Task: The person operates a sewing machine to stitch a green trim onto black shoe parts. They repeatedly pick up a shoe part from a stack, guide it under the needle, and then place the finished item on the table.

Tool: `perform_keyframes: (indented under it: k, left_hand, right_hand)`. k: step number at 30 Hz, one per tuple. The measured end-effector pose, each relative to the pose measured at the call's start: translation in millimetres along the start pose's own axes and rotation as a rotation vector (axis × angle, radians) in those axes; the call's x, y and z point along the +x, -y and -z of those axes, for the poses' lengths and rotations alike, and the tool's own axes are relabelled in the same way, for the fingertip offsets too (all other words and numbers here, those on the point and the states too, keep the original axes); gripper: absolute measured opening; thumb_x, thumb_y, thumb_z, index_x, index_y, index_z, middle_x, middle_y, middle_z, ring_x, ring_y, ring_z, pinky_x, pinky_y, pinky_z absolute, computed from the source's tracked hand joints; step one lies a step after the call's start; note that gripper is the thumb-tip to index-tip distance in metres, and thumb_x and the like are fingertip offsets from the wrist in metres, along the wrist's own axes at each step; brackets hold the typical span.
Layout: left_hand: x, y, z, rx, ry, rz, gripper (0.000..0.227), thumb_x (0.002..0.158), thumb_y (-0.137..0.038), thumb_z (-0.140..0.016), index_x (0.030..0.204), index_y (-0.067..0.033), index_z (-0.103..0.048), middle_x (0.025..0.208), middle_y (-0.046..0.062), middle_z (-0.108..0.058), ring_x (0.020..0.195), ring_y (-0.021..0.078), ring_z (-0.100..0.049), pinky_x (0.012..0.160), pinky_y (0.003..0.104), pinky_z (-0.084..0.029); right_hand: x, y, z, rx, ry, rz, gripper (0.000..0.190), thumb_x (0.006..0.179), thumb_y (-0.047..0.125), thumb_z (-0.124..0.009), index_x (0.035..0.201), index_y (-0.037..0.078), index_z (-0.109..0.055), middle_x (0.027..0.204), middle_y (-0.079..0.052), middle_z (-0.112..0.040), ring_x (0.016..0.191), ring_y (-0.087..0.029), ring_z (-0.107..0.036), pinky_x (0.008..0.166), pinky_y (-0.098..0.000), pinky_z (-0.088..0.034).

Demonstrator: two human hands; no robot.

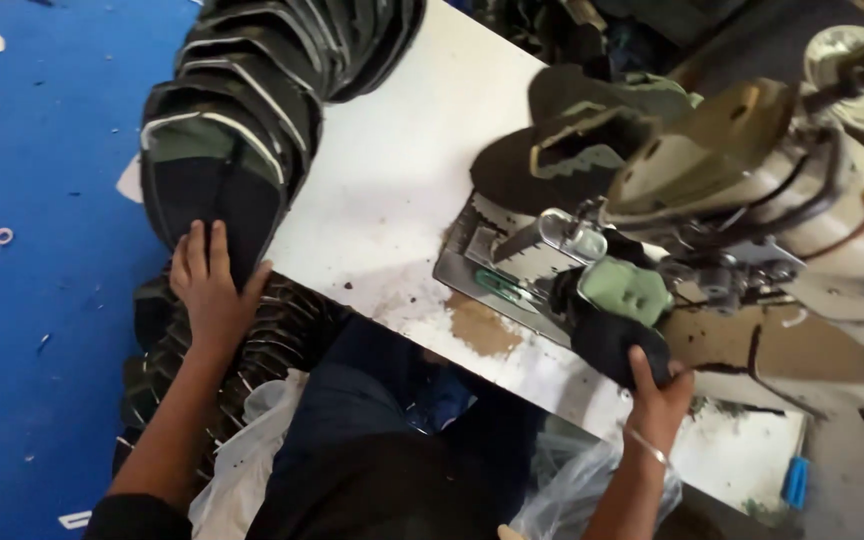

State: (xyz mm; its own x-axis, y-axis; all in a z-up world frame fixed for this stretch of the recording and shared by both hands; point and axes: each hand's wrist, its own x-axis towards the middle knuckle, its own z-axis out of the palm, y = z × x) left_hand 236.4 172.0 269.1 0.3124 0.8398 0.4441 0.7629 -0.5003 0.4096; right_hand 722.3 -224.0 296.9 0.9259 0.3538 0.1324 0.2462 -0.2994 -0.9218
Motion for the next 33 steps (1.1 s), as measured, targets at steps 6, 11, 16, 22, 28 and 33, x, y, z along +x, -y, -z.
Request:
perform_keyframes:
  k: [6, 11, 16, 22, 28, 33]
  left_hand:
    - [-4, 46, 18, -0.002, 0.095, -0.088, 0.071, 0.08, 0.012, -0.06, 0.148, -0.0084, -0.062, 0.152, 0.012, -0.061, 0.138, 0.0329, -0.051, 0.115, 0.049, -0.038]
    - [30, -13, 143, -0.002, -0.012, -0.169, 0.052, 0.084, 0.009, -0.068, 0.133, -0.0083, -0.07, 0.132, 0.008, -0.072, 0.127, 0.0279, -0.064, 0.109, 0.048, -0.039]
    - [29, -61, 195, -0.422, -0.094, -0.189, 0.016, 0.109, -0.008, -0.08, 0.124, -0.0053, -0.074, 0.111, 0.008, -0.074, 0.108, 0.022, -0.072, 0.099, 0.031, -0.054]
    - [-20, -111, 71, -1.244, 0.212, 0.476, 0.027, 0.103, -0.018, -0.071, 0.121, 0.0014, -0.069, 0.105, 0.001, -0.071, 0.093, 0.0119, -0.065, 0.084, 0.031, -0.054]
    - [-50, -159, -8, -1.449, 0.531, 0.895, 0.036, 0.108, -0.023, -0.056, 0.135, -0.0002, -0.062, 0.124, 0.01, -0.069, 0.109, 0.0208, -0.064, 0.095, 0.036, -0.051]
    - [-46, -156, -18, -1.806, 0.54, 1.001, 0.039, 0.103, -0.014, -0.059, 0.139, -0.0016, -0.057, 0.136, 0.009, -0.065, 0.122, 0.0236, -0.062, 0.107, 0.039, -0.049]
  right_hand:
    - [-60, 34, -4, 0.841, 0.142, -0.393, 0.045, 0.094, 0.016, -0.07, 0.137, 0.007, -0.058, 0.133, -0.011, -0.066, 0.121, -0.028, -0.065, 0.103, -0.0481, -0.052]
    - [-97, 26, -6, 0.955, 0.231, -0.452, 0.047, 0.096, 0.011, -0.069, 0.14, -0.001, -0.058, 0.138, -0.017, -0.065, 0.128, -0.034, -0.063, 0.112, -0.0507, -0.048]
    - [-114, 13, -3, 0.963, 0.189, -0.582, 0.046, 0.091, 0.005, -0.066, 0.136, 0.001, -0.061, 0.131, -0.016, -0.067, 0.124, -0.033, -0.064, 0.11, -0.0512, -0.049]
    - [-112, 50, -23, 0.847, 0.167, -0.603, 0.042, 0.09, 0.003, -0.068, 0.131, 0.002, -0.062, 0.121, -0.013, -0.07, 0.114, -0.03, -0.067, 0.101, -0.0507, -0.053]
    - [-99, 66, -28, 0.583, 0.156, -0.466, 0.035, 0.099, 0.008, -0.067, 0.132, -0.005, -0.063, 0.122, -0.013, -0.07, 0.109, -0.025, -0.067, 0.096, -0.0391, -0.053]
    - [-105, 122, -6, 0.765, 0.145, -0.497, 0.036, 0.091, 0.009, -0.069, 0.125, -0.003, -0.065, 0.116, -0.012, -0.073, 0.106, -0.023, -0.071, 0.097, -0.0385, -0.058]
